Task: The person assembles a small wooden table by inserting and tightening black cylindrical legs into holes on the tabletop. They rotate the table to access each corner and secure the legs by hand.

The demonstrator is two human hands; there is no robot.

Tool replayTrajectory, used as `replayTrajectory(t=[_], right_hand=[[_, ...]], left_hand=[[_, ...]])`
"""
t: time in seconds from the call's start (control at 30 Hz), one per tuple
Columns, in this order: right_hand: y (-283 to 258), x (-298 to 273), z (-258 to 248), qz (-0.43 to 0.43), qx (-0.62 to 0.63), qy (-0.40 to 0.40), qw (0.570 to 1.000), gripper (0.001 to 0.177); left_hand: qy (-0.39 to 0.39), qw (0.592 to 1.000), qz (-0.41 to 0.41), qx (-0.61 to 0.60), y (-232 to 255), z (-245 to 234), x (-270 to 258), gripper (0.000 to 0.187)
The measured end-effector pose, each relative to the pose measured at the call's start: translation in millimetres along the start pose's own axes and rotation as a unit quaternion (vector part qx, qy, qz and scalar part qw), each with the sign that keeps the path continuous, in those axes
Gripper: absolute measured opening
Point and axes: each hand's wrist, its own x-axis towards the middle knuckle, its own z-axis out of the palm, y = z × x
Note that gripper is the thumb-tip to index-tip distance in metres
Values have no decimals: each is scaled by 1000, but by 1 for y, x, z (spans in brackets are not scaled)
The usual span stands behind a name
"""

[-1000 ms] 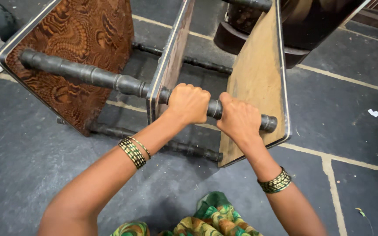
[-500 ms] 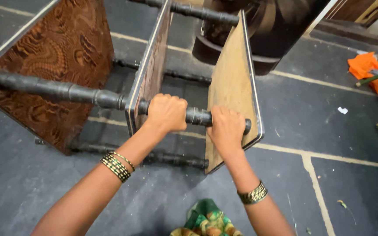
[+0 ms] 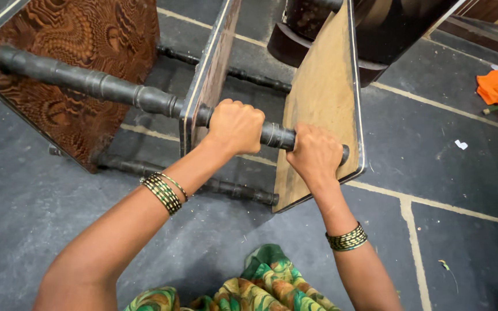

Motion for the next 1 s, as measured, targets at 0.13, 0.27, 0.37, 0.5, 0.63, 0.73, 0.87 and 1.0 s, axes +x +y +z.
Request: replayTrajectory(t=[0.13,0.27,0.37,0.5,0.63,0.73,0.87,1.0], right_hand=[[0,-6,8,-11,-16,46,999,17],[2,-7,10,-23,-11,70,997,18],[0,-6,5,-31,-3,83,996,18],[-7,-9,-5,-36,-4,84,996,20],[-15,-15,-19,-30,19,75,997,33],[-22,-22,-26,-28,52,63,996,46],[-36,-15,-37,-30,71,14,997,60],[-64,11,-35,-91,92,-18,991,60]], left_hand=[[79,997,16,3,-3,12,-3,13],[176,984,29,23,0,20,-12,14],[213,977,-2,-9,13,13,-25,20],[276,956,5,-94,28,-12,-49,40],[315,936,66,-141,8,-50,-77,50],[349,935,40,-52,-38,-68,-89,49],[293,947,-70,-109,-93,-76,-103,50],[260,964,-34,-27,-108,-59,-101,56]])
